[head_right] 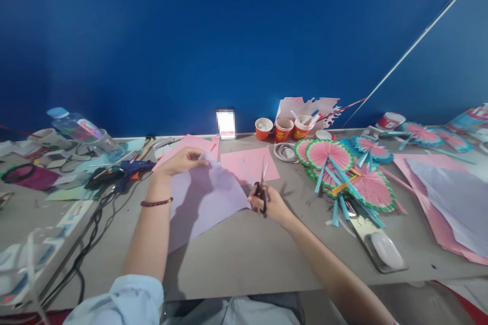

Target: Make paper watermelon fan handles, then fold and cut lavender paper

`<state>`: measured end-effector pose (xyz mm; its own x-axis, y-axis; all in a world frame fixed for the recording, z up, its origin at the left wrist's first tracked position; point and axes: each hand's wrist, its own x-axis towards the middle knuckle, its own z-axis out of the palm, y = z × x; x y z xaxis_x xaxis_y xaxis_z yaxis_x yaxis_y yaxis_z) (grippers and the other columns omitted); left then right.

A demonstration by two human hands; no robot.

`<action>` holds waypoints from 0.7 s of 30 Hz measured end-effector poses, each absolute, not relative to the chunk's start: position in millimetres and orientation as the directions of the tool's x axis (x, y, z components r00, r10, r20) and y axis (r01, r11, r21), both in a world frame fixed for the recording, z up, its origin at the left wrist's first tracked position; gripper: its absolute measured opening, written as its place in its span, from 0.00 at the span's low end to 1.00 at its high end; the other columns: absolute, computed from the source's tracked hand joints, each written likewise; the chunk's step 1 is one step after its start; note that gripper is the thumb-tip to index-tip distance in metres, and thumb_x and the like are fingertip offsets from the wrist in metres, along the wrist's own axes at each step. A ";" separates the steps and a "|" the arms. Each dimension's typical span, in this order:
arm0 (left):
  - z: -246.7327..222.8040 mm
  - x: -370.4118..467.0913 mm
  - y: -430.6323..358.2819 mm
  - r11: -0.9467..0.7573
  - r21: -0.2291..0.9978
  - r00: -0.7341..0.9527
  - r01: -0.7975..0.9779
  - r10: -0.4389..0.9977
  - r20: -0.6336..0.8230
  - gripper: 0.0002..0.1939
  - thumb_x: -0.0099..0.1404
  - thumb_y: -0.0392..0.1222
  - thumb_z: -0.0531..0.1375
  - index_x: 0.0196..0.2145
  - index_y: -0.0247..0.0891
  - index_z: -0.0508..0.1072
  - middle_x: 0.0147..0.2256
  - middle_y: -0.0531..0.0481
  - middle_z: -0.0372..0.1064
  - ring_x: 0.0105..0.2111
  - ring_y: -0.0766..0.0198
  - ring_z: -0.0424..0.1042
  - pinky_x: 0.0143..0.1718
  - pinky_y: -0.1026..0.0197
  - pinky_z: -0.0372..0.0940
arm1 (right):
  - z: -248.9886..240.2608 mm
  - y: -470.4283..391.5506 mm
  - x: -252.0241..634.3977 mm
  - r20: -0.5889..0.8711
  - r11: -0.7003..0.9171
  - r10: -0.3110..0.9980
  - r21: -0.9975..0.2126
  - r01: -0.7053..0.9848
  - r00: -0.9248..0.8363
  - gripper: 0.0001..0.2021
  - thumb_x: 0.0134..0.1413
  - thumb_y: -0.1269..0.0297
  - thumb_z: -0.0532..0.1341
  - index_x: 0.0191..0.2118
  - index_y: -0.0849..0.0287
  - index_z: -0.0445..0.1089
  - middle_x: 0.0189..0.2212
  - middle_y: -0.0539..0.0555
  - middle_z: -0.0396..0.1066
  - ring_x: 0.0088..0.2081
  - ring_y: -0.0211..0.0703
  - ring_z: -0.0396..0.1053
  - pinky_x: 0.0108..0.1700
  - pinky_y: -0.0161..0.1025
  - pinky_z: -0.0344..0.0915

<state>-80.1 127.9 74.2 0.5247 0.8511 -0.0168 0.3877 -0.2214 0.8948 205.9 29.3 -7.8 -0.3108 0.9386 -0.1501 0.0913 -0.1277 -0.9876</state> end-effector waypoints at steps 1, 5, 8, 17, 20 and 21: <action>75.3 -86.8 127.6 -0.205 0.901 0.551 0.382 0.834 -0.044 0.18 0.53 0.55 0.64 0.28 0.34 0.75 0.25 0.50 0.69 0.26 0.66 0.65 0.28 0.65 0.59 | -7.6 27.7 204.5 -0.121 -0.088 0.929 -0.990 0.108 -0.350 0.21 0.43 0.48 0.66 0.33 0.59 0.60 0.22 0.47 0.63 0.20 0.32 0.58 0.21 0.30 0.56; 78.8 -101.5 126.2 -0.182 0.917 0.590 0.354 0.805 -0.068 0.16 0.53 0.51 0.65 0.30 0.34 0.78 0.28 0.47 0.73 0.29 0.64 0.69 0.32 0.64 0.63 | -9.5 20.4 199.3 -0.019 0.080 0.903 -0.974 0.211 -0.430 0.18 0.44 0.56 0.67 0.35 0.58 0.61 0.26 0.47 0.60 0.26 0.34 0.57 0.27 0.32 0.57; 80.4 -106.3 125.4 -0.211 0.909 0.607 0.361 0.793 -0.057 0.15 0.53 0.51 0.65 0.30 0.35 0.78 0.30 0.46 0.74 0.30 0.63 0.69 0.33 0.63 0.63 | -10.9 16.6 198.8 0.060 0.215 0.889 -0.930 0.298 -0.454 0.11 0.51 0.59 0.62 0.34 0.58 0.61 0.26 0.48 0.60 0.26 0.35 0.56 0.29 0.33 0.57; 84.1 -129.6 121.3 -0.229 0.942 0.699 0.245 0.715 -0.008 0.10 0.51 0.47 0.68 0.26 0.37 0.80 0.29 0.43 0.75 0.29 0.60 0.70 0.33 0.61 0.65 | -2.6 3.4 192.1 0.204 0.458 0.791 -0.823 0.337 -0.577 0.03 0.51 0.70 0.58 0.28 0.59 0.63 0.24 0.49 0.65 0.27 0.35 0.62 0.30 0.31 0.58; 83.6 -134.5 121.5 -0.243 0.941 0.750 0.234 0.661 -0.015 0.09 0.54 0.45 0.66 0.31 0.39 0.81 0.31 0.41 0.76 0.33 0.57 0.72 0.36 0.58 0.65 | -8.7 -3.5 185.9 0.328 0.577 0.754 -0.745 0.335 -0.569 0.05 0.52 0.70 0.57 0.26 0.58 0.64 0.22 0.49 0.66 0.25 0.35 0.62 0.28 0.31 0.57; 82.9 -136.3 121.8 -0.253 0.944 0.767 0.210 0.641 0.001 0.09 0.54 0.44 0.66 0.32 0.39 0.81 0.32 0.40 0.76 0.34 0.56 0.73 0.37 0.57 0.66 | -10.7 -6.2 183.7 0.374 0.622 0.735 -0.705 0.341 -0.566 0.05 0.52 0.69 0.57 0.26 0.58 0.63 0.22 0.49 0.66 0.24 0.35 0.62 0.27 0.31 0.56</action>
<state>-136.3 121.8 82.9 0.7673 0.6413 0.0009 0.2101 -0.2527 0.9445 183.7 -6.2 -10.7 -0.5659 0.7348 0.3739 0.3410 0.6215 -0.7053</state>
